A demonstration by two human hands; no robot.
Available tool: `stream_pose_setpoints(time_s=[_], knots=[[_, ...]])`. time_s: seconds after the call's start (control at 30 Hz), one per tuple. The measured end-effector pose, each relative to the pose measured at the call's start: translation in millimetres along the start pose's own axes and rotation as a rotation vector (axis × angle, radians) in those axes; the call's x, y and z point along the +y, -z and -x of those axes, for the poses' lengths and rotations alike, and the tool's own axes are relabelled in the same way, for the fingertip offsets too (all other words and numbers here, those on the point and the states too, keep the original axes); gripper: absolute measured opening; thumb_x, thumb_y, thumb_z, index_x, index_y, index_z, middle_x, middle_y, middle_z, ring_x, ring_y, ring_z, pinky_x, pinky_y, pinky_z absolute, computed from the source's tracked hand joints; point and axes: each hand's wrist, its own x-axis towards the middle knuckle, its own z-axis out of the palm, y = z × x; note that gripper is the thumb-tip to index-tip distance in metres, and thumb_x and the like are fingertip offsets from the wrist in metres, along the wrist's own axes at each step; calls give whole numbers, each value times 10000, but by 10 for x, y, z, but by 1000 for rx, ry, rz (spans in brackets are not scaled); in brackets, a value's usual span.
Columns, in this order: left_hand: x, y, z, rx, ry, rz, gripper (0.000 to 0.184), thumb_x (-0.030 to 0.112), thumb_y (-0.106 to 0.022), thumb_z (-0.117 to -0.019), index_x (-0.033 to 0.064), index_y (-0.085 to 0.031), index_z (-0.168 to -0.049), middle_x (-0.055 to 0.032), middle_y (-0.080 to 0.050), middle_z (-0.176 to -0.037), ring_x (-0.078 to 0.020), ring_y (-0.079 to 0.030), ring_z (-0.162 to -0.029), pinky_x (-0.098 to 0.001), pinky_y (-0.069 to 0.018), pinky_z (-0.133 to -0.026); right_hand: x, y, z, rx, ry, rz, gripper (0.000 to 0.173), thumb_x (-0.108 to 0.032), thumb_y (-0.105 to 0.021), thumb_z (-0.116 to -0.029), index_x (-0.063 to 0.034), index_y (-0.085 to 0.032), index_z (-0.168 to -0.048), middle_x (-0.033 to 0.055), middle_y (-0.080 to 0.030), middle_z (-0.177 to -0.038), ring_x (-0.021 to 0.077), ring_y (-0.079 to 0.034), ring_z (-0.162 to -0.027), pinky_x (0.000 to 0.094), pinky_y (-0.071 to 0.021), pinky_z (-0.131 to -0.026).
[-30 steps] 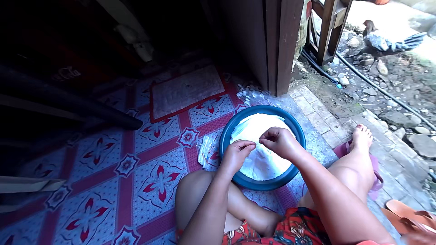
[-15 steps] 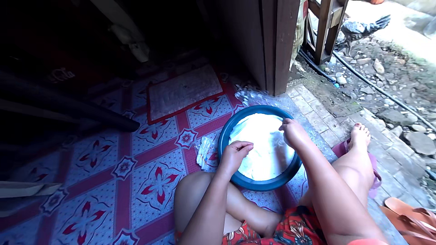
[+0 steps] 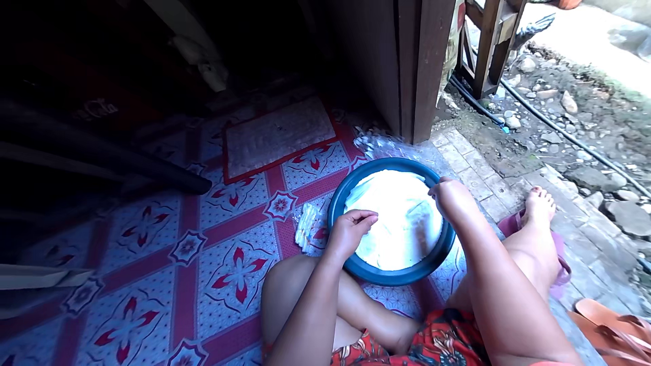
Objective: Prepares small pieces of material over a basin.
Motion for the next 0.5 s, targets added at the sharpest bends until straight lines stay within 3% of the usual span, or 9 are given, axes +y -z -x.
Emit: stream_pose_setpoints(time_s=[0.1, 0.17, 0.27, 0.5], knots=[[7, -23, -2, -8, 13, -6, 107, 85, -692, -968, 26, -738, -1044, -6, -705, -901, -39, -632, -734, -202, -538, -706, -157, -126, -4, -75, -8, -42, 201, -22, -580, -972, -14, -772, -1032, 233, -648, -1244, 429, -613, -1185, 593, -520, -962], [7, -37, 4, -19, 20, -5, 107, 87, -692, -969, 31, -739, -1047, -2, -707, -893, -38, -632, -730, -201, -536, -703, -307, -234, 14, -150, 23, -3, 201, 22, -565, -953, 23, -753, -1023, 227, -644, -1263, 433, -593, -1217, 601, -520, -952], [-8, -25, 8, -20, 18, 7, 105, 81, -692, -967, 28, -737, -1046, 1, -703, -880, -35, -629, -724, -196, -533, -699, -433, -304, 9, -192, 63, 83, 198, 49, -547, -942, 45, -738, -992, 209, -642, -1266, 419, -588, -1215, 582, -522, -924], [-40, 51, 0, 5, 31, -13, 116, 89, -685, -975, 22, -734, -1056, -11, -704, -896, -44, -625, -728, -209, -531, -703, -360, -307, -5, -172, 141, 122, 225, 55, -558, -928, -1, -751, -1029, 198, -675, -1192, 426, -611, -1175, 589, -538, -879]])
